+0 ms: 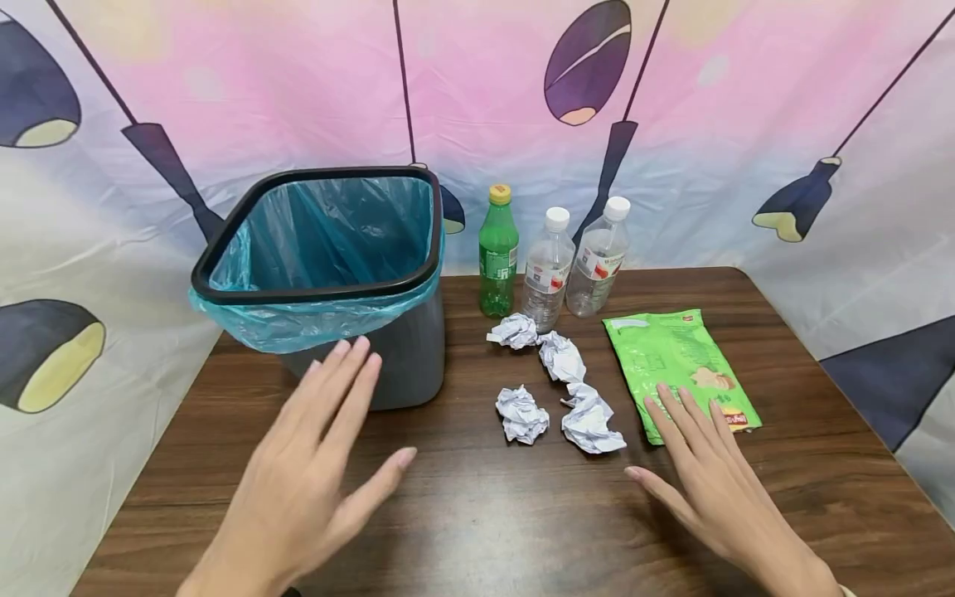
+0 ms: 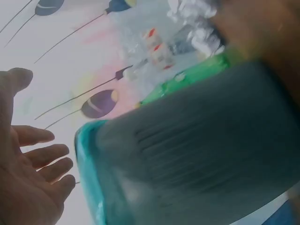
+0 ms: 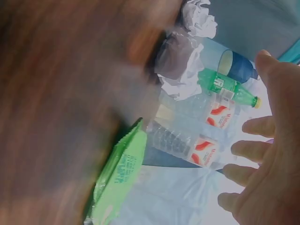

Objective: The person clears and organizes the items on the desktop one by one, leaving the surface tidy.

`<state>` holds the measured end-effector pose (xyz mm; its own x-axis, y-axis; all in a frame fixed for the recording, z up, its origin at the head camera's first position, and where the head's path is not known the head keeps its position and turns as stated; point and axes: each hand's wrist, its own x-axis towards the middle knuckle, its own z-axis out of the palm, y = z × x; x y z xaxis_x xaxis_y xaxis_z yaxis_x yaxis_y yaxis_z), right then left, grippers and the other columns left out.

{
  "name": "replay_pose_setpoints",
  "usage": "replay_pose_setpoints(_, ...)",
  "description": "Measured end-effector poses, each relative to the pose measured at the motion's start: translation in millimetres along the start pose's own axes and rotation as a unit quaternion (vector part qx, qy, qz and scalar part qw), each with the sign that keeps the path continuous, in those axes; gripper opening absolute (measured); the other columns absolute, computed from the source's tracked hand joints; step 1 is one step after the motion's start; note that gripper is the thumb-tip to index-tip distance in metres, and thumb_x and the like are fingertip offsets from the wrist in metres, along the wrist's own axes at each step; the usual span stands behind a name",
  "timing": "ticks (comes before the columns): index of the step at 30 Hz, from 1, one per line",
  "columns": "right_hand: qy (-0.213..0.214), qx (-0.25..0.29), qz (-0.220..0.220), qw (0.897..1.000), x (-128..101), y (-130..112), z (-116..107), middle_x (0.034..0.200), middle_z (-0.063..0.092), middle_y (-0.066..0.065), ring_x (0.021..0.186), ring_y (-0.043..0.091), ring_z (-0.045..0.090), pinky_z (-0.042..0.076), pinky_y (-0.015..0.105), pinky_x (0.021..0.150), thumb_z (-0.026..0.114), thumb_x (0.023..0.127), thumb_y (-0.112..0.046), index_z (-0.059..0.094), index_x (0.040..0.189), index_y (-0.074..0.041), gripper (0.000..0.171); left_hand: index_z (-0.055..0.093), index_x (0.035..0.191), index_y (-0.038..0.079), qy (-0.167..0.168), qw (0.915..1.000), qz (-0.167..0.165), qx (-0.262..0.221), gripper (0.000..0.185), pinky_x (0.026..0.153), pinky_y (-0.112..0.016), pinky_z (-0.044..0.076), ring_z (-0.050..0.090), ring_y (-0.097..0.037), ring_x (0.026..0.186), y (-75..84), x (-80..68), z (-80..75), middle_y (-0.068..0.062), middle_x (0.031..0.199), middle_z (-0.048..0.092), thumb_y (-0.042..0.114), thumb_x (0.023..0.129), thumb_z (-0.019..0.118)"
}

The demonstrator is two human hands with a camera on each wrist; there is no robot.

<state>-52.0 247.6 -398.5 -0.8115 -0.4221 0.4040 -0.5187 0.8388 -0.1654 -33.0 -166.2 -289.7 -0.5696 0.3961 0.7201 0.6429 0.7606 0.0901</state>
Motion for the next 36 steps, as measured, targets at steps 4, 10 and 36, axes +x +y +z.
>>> replay_pose_setpoints(4, -0.003, 0.0, -0.005, 1.0, 5.8, 0.2, -3.4, 0.166, 0.024, 0.013, 0.154, 0.033, 0.015, 0.003, 0.048, 0.125, 0.066, 0.095, -0.05, 0.028, 0.162, -0.012, 0.086, 0.052, 0.143, -0.009, 0.04, 0.999, 0.019, 0.012, 0.073, 0.121, -0.045, 0.027, 0.047, -0.043, 0.137, -7.8, 20.7, -9.6, -0.025, 0.147, 0.05, 0.053, 0.104, 0.046)
replay_pose_setpoints(10, -0.002, 0.002, -0.018, 1.0, 12.5, 2.7, -7.8, 0.166, 0.024, 0.013, 0.153, 0.034, 0.018, 0.003, 0.046, 0.125, 0.067, 0.095, -0.05, 0.03, 0.161, -0.011, 0.085, 0.05, 0.145, -0.007, 0.056, 0.9982, 0.006, 0.024, 0.079, 0.121, -0.047, 0.026, 0.043, -0.04, 0.141, -24.9, 40.1, -21.0, -0.024, 0.151, 0.047, 0.059, 0.103, 0.046)
replay_pose_setpoints(36, -0.015, 0.028, -0.028, 0.999, 42.4, 15.2, -28.9, 0.165, 0.026, 0.015, 0.151, 0.039, 0.023, 0.009, 0.054, 0.124, 0.073, 0.093, -0.04, 0.028, 0.162, -0.014, 0.086, 0.013, 0.164, 0.014, -0.183, 0.9562, -0.229, 0.005, 0.083, 0.12, -0.063, 0.008, 0.01, -0.038, 0.154, -122.1, 83.0, -54.7, -0.01, 0.169, 0.011, 0.058, 0.102, 0.046)
